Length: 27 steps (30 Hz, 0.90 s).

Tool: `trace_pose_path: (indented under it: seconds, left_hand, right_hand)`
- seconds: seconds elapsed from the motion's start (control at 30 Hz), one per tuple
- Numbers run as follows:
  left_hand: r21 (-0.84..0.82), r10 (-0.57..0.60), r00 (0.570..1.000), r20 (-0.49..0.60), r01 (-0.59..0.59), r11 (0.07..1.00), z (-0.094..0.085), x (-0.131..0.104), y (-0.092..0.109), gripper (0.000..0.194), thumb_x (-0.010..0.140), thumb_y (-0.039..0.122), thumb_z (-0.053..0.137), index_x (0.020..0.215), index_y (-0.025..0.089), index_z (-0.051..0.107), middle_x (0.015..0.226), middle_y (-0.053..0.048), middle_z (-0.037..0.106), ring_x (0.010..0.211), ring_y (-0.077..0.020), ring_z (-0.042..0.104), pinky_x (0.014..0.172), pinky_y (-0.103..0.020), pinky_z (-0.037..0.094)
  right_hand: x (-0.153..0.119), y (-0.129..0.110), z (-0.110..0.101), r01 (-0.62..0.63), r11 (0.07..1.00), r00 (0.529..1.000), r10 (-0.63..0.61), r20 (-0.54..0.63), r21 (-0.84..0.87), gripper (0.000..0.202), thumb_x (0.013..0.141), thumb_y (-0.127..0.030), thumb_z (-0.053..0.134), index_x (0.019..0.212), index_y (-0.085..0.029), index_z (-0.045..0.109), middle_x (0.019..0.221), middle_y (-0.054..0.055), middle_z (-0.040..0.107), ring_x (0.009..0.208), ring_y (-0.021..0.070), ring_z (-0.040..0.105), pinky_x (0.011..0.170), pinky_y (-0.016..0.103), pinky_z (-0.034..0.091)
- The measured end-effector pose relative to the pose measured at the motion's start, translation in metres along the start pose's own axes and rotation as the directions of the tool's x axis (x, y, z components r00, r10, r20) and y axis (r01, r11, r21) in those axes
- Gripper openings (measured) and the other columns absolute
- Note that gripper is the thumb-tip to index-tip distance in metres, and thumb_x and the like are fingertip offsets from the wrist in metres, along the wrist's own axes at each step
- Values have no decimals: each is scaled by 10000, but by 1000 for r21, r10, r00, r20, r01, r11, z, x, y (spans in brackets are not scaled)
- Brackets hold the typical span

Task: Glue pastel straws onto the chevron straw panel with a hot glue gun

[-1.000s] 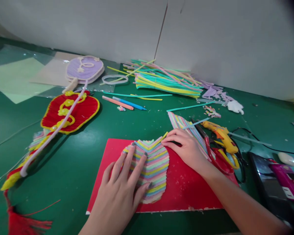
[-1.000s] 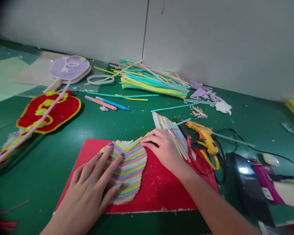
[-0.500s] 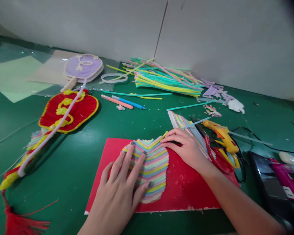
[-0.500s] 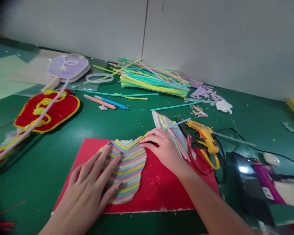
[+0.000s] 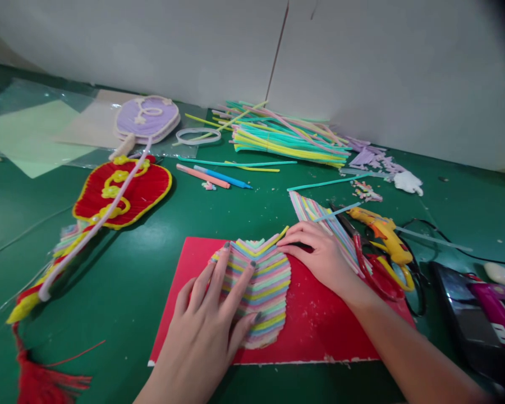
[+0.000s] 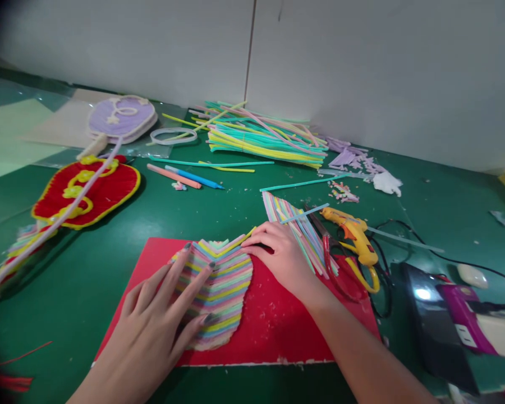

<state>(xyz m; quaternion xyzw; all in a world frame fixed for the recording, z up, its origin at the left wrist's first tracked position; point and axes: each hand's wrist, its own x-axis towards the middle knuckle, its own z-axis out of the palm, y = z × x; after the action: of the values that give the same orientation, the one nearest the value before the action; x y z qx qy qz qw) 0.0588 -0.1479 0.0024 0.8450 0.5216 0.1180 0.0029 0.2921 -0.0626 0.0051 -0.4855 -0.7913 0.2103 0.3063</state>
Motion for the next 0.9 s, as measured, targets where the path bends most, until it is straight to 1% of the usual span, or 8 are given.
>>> trace_pose_path:
  seconds: [0.07, 0.13, 0.23, 0.37, 0.47, 0.67, 0.8, 0.9]
  left_hand:
    - [-40, -17, 1000, -3, 17, 999, -1, 1, -2, 495, 947, 347, 417, 1429, 244, 367, 1496, -125, 361, 1197, -312, 478, 878, -442, 467]
    - [-72, -40, 999, -19, 39, 997, -2, 2, -5, 501, 958, 340, 396, 1423, 160, 357, 1450, -141, 426, 1191, -289, 481, 916, -420, 463]
    - [-49, -54, 998, -43, 51, 997, -2, 6, -7, 514, 973, 361, 353, 1409, 90, 351, 1395, -147, 496, 1147, -267, 507, 927, -398, 461]
    - [52, -40, 998, -44, 42, 998, -2, 9, -4, 499, 980, 356, 324, 1393, 83, 387, 1404, -123, 503, 1121, -275, 519, 869, -393, 467]
    - [91, -39, 998, -44, 43, 995, -2, 10, -2, 496, 985, 355, 305, 1385, 80, 407, 1412, -106, 501, 1123, -276, 516, 855, -388, 453]
    - [116, -48, 998, -49, 54, 992, -1, 11, 1, 472, 980, 328, 321, 1379, 104, 435, 1423, -84, 492, 1122, -274, 519, 856, -387, 437]
    - [130, -64, 997, -48, 70, 989, 1, 12, 3, 472, 971, 315, 345, 1381, 100, 434, 1431, -99, 480, 1121, -283, 524, 855, -403, 449]
    - [102, -85, 996, -39, 89, 991, 1, 12, 3, 483, 970, 333, 343, 1397, 118, 410, 1436, -107, 472, 1123, -282, 529, 855, -405, 464]
  right_hand:
    - [0, 1, 0, -1, 1000, 1000, 1, 3, 5, 48, 824, -252, 670, 834, -244, 716, 869, 14, 674, 857, 166, 611, 793, 344, 478]
    - [0, 1, 0, 0, 1000, 1000, 0, 4, 9, 49, 825, -253, 668, 833, -245, 716, 869, 16, 673, 862, 169, 611, 794, 348, 478]
    - [-1, 2, 0, 2, 1000, 1000, -2, 2, 11, 51, 828, -266, 666, 835, -253, 715, 873, 16, 674, 862, 172, 613, 796, 353, 479]
    - [-1, 2, 1, 8, 1000, 1000, -8, 0, 2, 64, 839, -283, 654, 836, -259, 713, 869, 12, 676, 858, 173, 614, 792, 356, 477]
    - [-1, 3, 1, 19, 1000, 1000, -19, -2, -2, 55, 835, -270, 659, 832, -251, 710, 866, 12, 674, 859, 172, 611, 794, 352, 469]
    - [-2, 5, 2, 26, 1000, 1000, -26, 4, 4, 56, 834, -267, 658, 834, -236, 704, 878, 16, 671, 867, 169, 605, 801, 347, 461]
    - [-2, 6, 2, 11, 1000, 1000, -11, 13, 6, 57, 842, -274, 650, 836, -251, 701, 890, 14, 672, 880, 172, 607, 812, 354, 463]
    - [-2, 6, 2, 16, 1000, 1000, -16, 9, 6, 55, 838, -272, 655, 836, -246, 703, 890, 18, 675, 876, 172, 609, 814, 358, 466]
